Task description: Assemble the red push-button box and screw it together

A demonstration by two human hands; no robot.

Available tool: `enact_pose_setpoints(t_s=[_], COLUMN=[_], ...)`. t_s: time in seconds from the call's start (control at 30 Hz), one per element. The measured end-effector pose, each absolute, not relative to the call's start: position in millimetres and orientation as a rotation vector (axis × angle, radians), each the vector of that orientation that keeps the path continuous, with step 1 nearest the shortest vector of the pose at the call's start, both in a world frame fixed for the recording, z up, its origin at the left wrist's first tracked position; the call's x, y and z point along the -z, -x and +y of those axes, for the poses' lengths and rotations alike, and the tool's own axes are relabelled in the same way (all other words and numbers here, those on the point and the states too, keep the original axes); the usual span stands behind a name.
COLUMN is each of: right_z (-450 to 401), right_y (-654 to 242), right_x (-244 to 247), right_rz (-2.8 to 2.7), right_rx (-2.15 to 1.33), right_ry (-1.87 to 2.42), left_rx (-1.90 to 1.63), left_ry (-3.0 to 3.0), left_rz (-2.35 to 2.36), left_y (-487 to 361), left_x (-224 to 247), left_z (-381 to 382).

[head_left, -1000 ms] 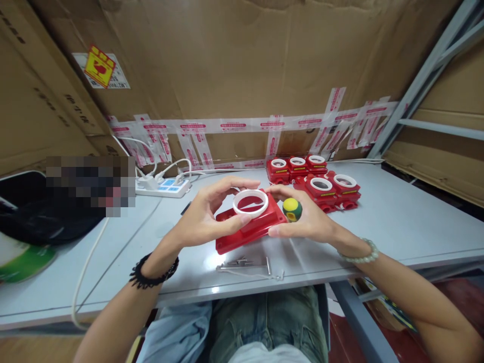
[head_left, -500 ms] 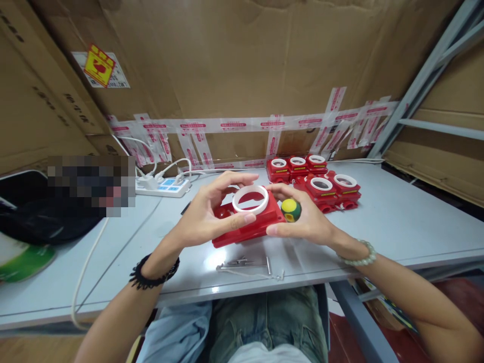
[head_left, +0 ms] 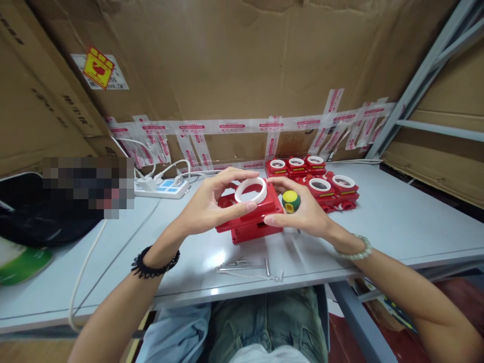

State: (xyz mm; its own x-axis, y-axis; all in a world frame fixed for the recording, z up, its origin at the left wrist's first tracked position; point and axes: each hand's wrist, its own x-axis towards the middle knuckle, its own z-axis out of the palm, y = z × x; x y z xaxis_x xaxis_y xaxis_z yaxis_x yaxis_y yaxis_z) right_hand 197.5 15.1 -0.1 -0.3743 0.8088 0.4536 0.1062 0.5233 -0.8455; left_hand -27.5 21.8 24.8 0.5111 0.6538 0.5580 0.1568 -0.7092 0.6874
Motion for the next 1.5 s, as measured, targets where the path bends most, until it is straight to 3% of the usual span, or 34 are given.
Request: enact_pose_setpoints(t_s=[1.5], right_z=[17.4], right_y=[-197.3], right_x=[6.7], right_rz=[-1.744], right_rx=[-0.960], right_ry=[0.668], left_rx=[-1.176], left_ry=[-2.336], left_rz=[0.757], left_y=[23.2], left_x=[-32.3], left_z=[27.1])
